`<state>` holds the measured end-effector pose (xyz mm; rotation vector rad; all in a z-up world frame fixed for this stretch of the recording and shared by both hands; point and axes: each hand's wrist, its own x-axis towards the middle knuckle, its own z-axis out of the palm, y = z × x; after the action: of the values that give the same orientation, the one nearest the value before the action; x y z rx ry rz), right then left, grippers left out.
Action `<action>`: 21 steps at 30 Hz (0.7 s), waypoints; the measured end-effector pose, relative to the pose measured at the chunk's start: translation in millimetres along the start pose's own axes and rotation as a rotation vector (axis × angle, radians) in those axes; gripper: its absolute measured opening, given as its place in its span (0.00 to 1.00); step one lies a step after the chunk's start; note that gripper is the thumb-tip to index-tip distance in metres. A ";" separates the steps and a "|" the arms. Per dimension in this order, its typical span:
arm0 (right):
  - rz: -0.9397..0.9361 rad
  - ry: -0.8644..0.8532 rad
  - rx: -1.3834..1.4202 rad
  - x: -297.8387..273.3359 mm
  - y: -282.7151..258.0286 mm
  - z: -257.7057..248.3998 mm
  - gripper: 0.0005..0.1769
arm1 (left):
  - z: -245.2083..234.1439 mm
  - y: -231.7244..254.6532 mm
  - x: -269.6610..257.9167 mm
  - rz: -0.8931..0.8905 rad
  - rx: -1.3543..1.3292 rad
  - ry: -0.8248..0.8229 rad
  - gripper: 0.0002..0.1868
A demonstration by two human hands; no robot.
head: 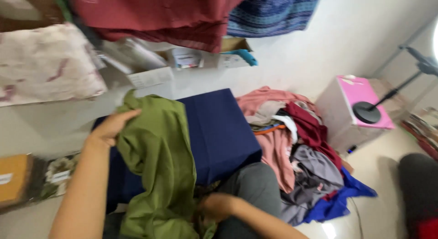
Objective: Cleaning a hijab with a lint roller and folding it neatly on a flat surface.
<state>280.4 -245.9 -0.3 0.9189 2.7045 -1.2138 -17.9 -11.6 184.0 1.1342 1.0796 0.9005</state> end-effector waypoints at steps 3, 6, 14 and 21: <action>0.106 0.300 0.077 -22.7 -19.9 -70.6 0.21 | 15.6 11.7 -36.0 -0.168 0.148 -0.065 0.23; 0.062 0.720 0.310 -31.9 -24.8 -122.5 0.11 | 24.8 -1.6 -48.8 -0.201 0.147 -0.149 0.39; 0.025 1.207 1.158 4.5 -22.2 -118.3 0.24 | 20.1 -23.4 -41.8 -0.078 0.408 -0.490 0.36; -0.025 1.527 0.317 -90.5 16.9 -130.8 0.26 | -16.8 45.8 -66.4 0.091 0.686 -0.246 0.34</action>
<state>389.9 -191.8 103.0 2.7536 3.3811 -1.1605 -52.0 -61.0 240.5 1.8179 1.1695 0.4353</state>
